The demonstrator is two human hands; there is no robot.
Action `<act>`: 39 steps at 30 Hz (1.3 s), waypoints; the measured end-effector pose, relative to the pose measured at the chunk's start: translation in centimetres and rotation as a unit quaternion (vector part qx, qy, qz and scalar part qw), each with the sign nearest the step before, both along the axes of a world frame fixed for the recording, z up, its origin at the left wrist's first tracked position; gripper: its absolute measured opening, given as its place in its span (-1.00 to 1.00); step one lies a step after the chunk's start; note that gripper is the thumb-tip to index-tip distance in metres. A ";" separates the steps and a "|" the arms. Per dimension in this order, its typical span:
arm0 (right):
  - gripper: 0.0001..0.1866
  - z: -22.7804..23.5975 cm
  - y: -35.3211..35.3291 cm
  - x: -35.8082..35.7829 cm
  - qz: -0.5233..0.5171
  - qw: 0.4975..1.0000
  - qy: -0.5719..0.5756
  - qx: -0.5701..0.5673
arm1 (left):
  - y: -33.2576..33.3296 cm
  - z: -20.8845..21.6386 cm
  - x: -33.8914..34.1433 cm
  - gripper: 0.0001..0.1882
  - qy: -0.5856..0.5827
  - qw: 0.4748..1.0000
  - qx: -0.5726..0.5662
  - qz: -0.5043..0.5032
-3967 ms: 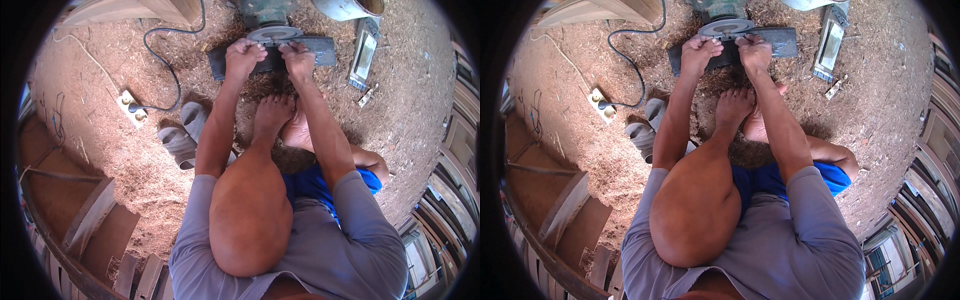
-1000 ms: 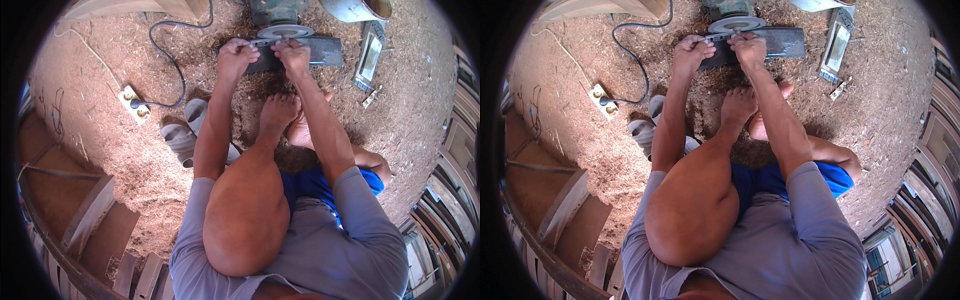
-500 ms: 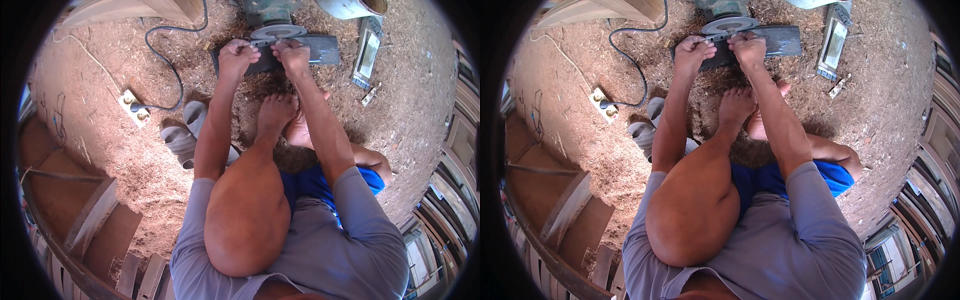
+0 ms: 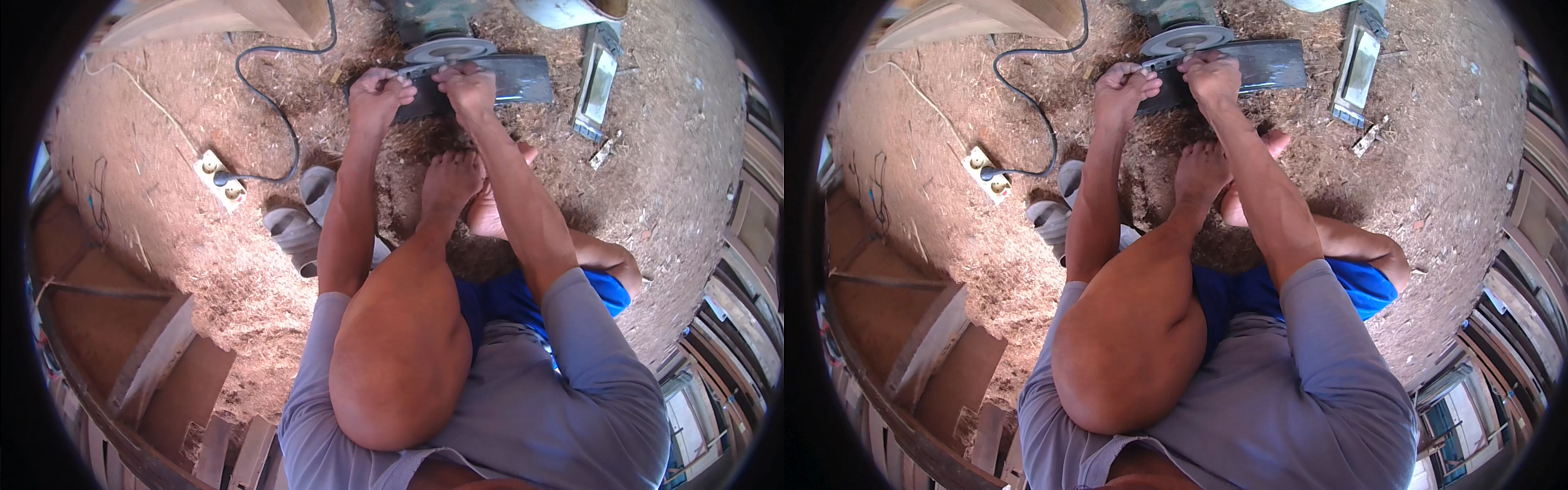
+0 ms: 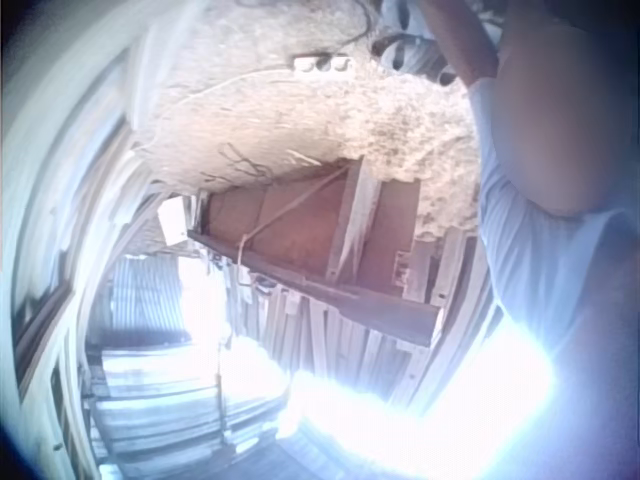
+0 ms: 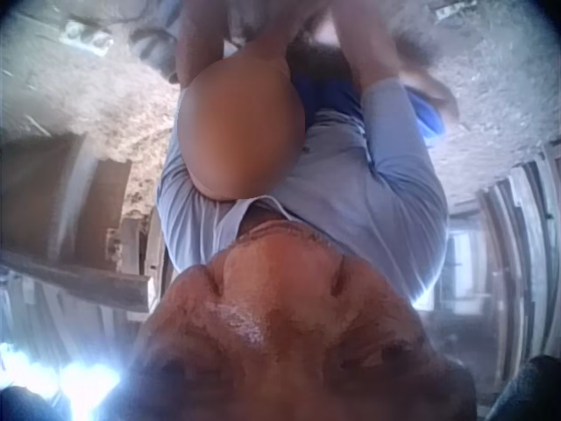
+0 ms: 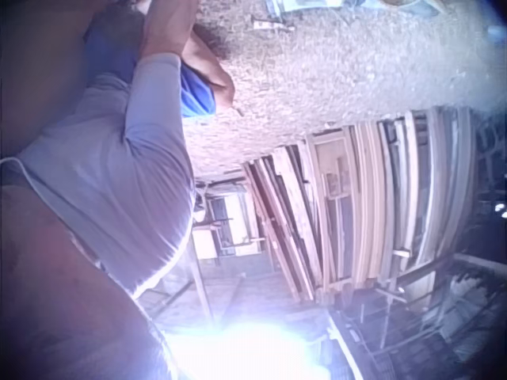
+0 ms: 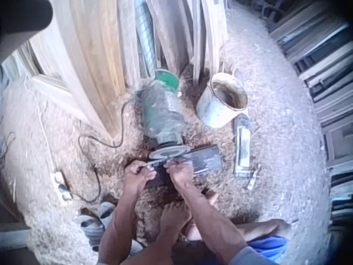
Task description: The person sharpens a small metal plate using a bench grinder, dipping the plate into a container of water to cool it down and checking the edge by hand.
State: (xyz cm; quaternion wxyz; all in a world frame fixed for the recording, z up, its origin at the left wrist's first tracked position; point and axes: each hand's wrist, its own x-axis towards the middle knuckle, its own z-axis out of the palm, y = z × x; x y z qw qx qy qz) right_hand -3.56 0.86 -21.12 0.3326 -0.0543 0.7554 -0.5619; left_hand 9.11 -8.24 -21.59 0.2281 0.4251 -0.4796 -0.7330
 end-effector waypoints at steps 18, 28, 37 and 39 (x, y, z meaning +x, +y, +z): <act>-0.87 7.3 14.4 7.8 0.045 0.949 -0.272 -0.152 | 8.5 4.0 7.0 -0.92 0.043 0.997 0.052 -0.047; -0.82 15.5 17.1 5.7 0.043 0.889 -0.284 -0.357 | 9.2 13.2 -0.4 -0.86 0.309 0.928 0.095 -0.183; -0.83 18.3 18.7 5.7 0.021 0.877 -0.297 -0.377 | 11.2 16.4 -2.1 -0.79 0.256 0.930 0.027 -0.261; -0.83 18.5 19.0 5.6 0.011 0.865 -0.319 -0.389 | 11.5 16.8 -2.4 -0.76 0.255 0.929 0.001 -0.267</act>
